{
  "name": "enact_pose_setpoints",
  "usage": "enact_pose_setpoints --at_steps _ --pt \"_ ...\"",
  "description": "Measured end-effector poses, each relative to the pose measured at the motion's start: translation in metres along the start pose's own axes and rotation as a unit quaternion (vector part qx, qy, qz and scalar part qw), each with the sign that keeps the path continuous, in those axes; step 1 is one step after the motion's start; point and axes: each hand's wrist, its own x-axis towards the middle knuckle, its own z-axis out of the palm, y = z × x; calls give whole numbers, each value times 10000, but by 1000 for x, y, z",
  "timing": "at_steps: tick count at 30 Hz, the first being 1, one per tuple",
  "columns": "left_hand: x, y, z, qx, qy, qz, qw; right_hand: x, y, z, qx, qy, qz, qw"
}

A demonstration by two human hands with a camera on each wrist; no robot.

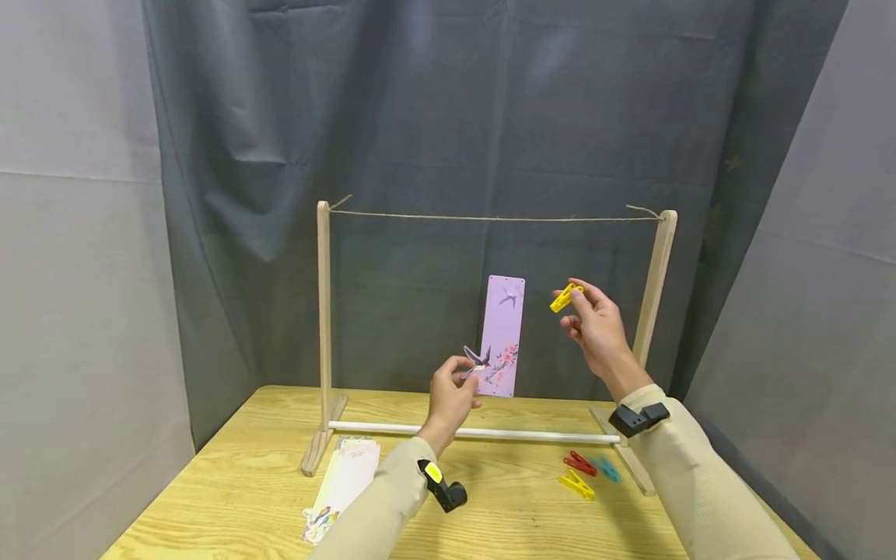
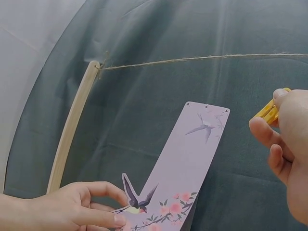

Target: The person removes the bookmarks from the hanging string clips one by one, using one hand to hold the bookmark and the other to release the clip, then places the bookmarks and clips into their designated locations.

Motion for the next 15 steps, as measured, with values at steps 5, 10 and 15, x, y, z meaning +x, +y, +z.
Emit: enact_pose_setpoints --at_steps 5,10,15 --pt "0 -2 -3 15 24 -32 10000 -1 1 -1 -4 -40 0 10000" --pt "2 -5 -6 73 65 -61 9999 0 1 -1 -4 -94 15 10000" --pt "1 -8 -8 135 19 -49 9999 -2 3 -1 14 -160 60 9999"
